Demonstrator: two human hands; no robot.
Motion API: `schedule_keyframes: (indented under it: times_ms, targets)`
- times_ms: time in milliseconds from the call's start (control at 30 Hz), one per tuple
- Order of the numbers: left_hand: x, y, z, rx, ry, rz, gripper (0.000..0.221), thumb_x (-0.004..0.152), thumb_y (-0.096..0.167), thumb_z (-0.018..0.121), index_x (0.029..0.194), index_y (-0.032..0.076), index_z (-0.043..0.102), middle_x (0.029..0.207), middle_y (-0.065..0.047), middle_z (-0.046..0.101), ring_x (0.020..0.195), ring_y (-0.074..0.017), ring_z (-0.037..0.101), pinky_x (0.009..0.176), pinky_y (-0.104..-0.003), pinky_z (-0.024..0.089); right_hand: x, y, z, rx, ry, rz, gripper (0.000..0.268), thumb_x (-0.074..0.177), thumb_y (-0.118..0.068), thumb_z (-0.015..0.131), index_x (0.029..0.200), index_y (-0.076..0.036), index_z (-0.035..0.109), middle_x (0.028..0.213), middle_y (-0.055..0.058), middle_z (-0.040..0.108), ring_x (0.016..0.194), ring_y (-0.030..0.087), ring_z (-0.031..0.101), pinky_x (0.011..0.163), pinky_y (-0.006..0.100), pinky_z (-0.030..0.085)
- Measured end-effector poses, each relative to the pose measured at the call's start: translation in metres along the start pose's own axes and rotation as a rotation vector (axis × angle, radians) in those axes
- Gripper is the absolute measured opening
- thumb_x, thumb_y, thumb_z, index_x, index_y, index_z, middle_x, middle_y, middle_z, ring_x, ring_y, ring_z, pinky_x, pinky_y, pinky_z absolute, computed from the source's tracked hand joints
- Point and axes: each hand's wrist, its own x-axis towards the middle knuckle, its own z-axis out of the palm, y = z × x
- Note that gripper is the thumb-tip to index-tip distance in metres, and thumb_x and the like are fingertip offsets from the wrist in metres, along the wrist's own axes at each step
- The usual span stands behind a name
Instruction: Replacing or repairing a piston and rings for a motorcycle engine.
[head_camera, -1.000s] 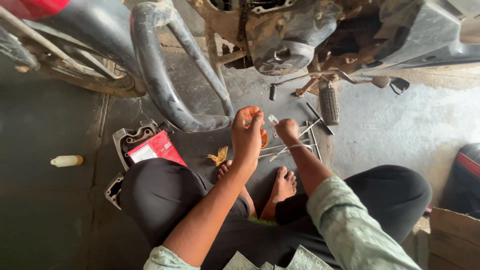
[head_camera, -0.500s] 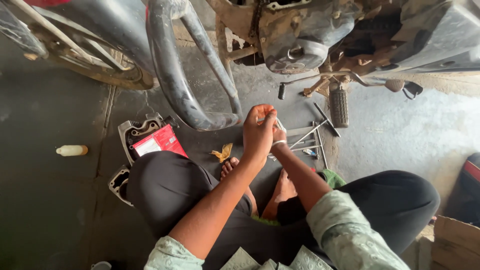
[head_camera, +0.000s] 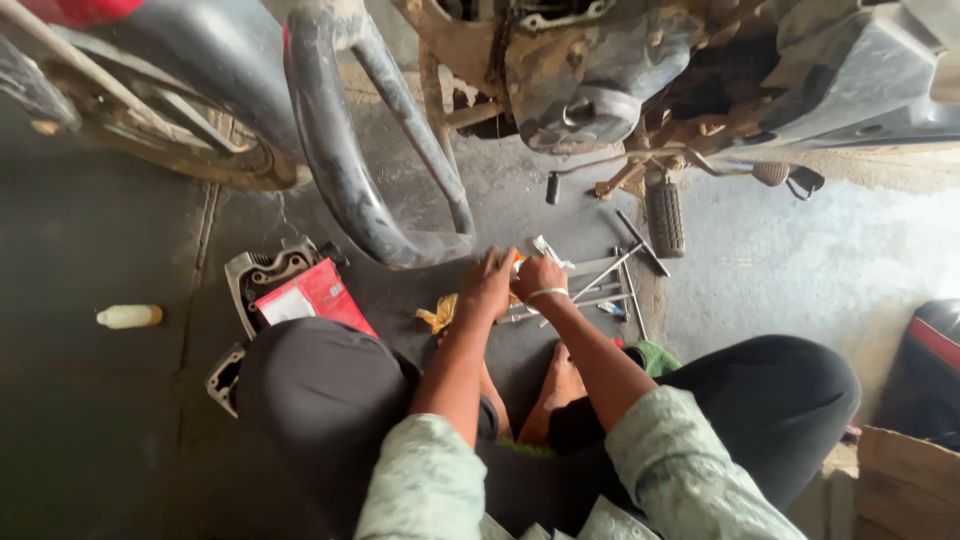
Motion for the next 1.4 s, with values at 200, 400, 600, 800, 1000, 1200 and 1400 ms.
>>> schedule_keyframes:
  times_ms: [200,400,600,800,1000,1200,1400]
  targets:
    - [-0.021,-0.008,0.000,-0.180,-0.219,0.003,0.071,0.076,0.017,0.079,0.140,0.017,0.047,0.142,-0.008,0.055,0.120,-0.0390,0.057,0.099,-0.050,0.050,-0.018,0.002,-0.044,0.143,-0.079,0.020,0.029,0.076,-0.042,0.079,0.093,-0.019,0.082,0.096,0.015,0.075,0.090,0.037,0.072,0.081,0.048,0.058]
    - [0.005,-0.053,0.108,-0.116,0.173,-0.035,0.053,0.084,0.014,0.069,0.136,0.010,0.059,0.132,-0.016,0.063,0.126,-0.0361,0.060,0.105,-0.046,0.051,-0.014,0.028,-0.081,0.267,-0.066,-0.055,0.033,0.087,-0.046,0.076,0.096,-0.014,0.081,0.091,0.016,0.075,0.081,0.037,0.072,0.077,0.045,0.058]
    - [0.002,0.069,-0.126,-1.558,-0.433,-0.631,0.075,0.097,0.073,0.035,0.132,0.014,0.064,0.125,0.000,0.065,0.113,-0.0172,0.063,0.086,-0.043,0.057,-0.071,0.019,-0.164,0.487,0.040,-0.219,0.028,0.084,-0.033,0.080,0.094,-0.007,0.081,0.089,0.017,0.074,0.077,0.028,0.071,0.070,0.038,0.054]
    - [-0.014,0.085,-0.169,-1.532,-0.377,-0.655,0.060,0.094,0.063,0.057,0.132,0.016,0.060,0.121,-0.005,0.066,0.105,-0.0178,0.065,0.084,-0.039,0.057,-0.124,-0.008,-0.252,1.046,-0.096,-0.231,0.029,0.098,-0.022,0.066,0.125,-0.010,0.068,0.102,0.001,0.076,0.085,0.010,0.066,0.075,0.028,0.056]
    - [-0.016,0.106,-0.187,-1.670,-0.192,-0.483,0.056,0.099,0.058,0.049,0.135,0.017,0.060,0.118,-0.003,0.063,0.100,-0.0164,0.065,0.081,-0.038,0.060,-0.134,-0.007,-0.245,0.869,0.158,-0.305,0.033,0.086,-0.002,0.080,0.117,-0.002,0.070,0.096,0.004,0.070,0.085,0.011,0.065,0.074,0.026,0.056]
    - [-0.017,0.125,-0.209,-1.671,-0.282,-0.480,0.059,0.098,0.061,0.042,0.140,0.022,0.058,0.126,-0.001,0.062,0.106,-0.0164,0.064,0.085,-0.037,0.059,-0.133,0.009,-0.245,1.447,-0.002,-0.115,0.018,0.089,0.006,0.070,0.105,0.001,0.064,0.104,0.006,0.067,0.084,0.011,0.067,0.074,0.025,0.056]
    - [-0.024,0.131,-0.202,-1.558,-0.517,-0.280,0.071,0.092,0.070,0.046,0.146,0.025,0.052,0.135,0.000,0.058,0.116,-0.0092,0.055,0.085,-0.035,0.056,-0.139,0.019,-0.257,2.012,0.079,-0.213,0.019,0.095,0.013,0.058,0.105,-0.003,0.060,0.116,0.012,0.067,0.081,0.015,0.066,0.071,0.027,0.055]
